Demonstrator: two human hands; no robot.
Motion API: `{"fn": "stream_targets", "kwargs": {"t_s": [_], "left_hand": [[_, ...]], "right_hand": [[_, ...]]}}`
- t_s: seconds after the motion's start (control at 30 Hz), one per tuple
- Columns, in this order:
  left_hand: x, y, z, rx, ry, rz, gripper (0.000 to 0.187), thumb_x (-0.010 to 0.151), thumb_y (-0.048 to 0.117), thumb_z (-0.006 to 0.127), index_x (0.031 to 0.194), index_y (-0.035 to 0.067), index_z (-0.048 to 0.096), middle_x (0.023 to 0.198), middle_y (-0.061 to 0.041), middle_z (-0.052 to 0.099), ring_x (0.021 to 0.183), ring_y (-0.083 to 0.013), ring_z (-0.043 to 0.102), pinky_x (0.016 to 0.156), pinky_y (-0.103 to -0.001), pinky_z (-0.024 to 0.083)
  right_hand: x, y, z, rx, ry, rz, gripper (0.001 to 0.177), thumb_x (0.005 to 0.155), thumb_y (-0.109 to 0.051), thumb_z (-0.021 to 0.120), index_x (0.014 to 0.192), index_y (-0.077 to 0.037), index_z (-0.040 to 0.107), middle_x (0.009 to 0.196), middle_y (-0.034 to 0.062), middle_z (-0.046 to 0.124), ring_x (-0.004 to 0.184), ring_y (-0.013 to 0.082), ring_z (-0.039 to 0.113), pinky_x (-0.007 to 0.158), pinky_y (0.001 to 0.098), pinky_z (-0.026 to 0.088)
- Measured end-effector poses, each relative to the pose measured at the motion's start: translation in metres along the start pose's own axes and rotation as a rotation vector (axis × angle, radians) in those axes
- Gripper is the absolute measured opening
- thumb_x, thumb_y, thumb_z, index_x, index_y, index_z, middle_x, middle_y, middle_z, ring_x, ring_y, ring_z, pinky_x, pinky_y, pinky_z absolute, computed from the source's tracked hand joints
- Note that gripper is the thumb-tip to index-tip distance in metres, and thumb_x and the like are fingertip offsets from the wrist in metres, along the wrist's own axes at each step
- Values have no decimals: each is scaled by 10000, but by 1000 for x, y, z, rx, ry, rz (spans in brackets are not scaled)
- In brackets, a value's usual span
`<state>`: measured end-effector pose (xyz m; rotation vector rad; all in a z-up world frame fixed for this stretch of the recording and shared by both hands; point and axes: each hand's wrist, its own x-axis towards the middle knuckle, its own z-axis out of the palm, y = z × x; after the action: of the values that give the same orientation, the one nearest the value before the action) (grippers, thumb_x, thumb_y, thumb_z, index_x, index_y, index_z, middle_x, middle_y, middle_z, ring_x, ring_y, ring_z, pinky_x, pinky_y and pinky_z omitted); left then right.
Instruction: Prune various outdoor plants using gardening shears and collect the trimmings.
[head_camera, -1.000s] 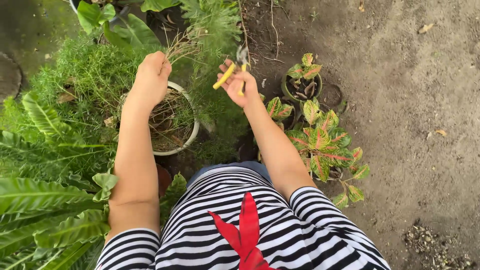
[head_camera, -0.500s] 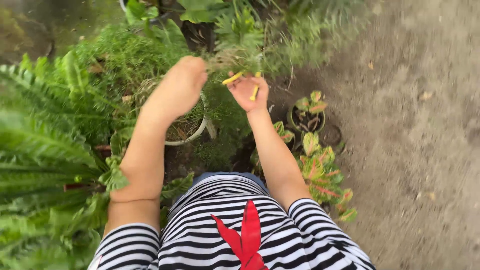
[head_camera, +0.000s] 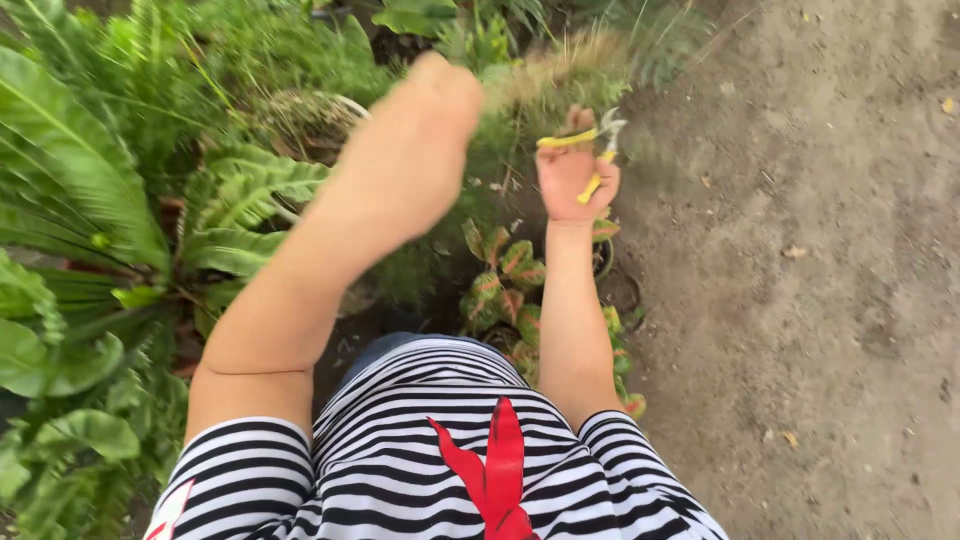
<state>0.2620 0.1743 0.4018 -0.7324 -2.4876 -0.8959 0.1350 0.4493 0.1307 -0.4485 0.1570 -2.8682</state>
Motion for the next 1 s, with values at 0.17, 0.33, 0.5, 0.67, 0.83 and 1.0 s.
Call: {"fn": "stream_targets", "kwargs": {"t_s": [0.17,0.33,0.5,0.67,0.83,1.0], "left_hand": [[-16,33,-17,-17,215,73,56,1044,-63,515,1043,-48,461,1070,-255,507,1035,-433,547,896,-477,472],[-43,67,-15,-95,317,-8,119,1054,-41,515,1169,-66,495,1067,-274,541,993,-470,544,863,-524,466],[-113,27,55,-90,155,-205,56,1062,17,538,1045,-30,513,1024,-251,556,970,-449,574,855,-512,490],[-192,-2,121,-51,-2,-444,106,1003,61,556,990,-42,534,976,-285,561,920,-480,574,811,-542,476],[-290,-9,141,-50,20,-716,121,982,68,569,976,-50,541,1018,-309,589,990,-508,560,841,-551,470],[-409,-10,143,16,138,-882,92,949,43,577,948,-46,552,982,-298,617,983,-503,574,837,-554,473]], "right_hand": [[-41,-55,56,-113,-95,-72,726,809,-207,662,1515,-94,537,1565,49,514,1230,195,606,1032,329,438],[-76,-68,97,-197,-136,-24,765,836,-222,654,1568,-128,450,1628,19,479,1259,209,612,1050,368,444],[-102,-39,101,-235,-121,145,764,854,-219,649,1585,-115,452,1487,52,560,1273,239,608,1112,382,457],[-124,11,77,-199,-25,365,724,836,-233,661,1521,-98,469,1428,96,607,1294,290,611,1135,467,482],[-150,58,32,-249,218,659,637,850,-207,629,1461,-47,549,1347,124,648,1228,323,627,1036,436,497],[-162,108,13,-311,313,843,592,835,-202,614,1408,-54,587,1305,120,677,1196,336,632,962,436,490]]}}
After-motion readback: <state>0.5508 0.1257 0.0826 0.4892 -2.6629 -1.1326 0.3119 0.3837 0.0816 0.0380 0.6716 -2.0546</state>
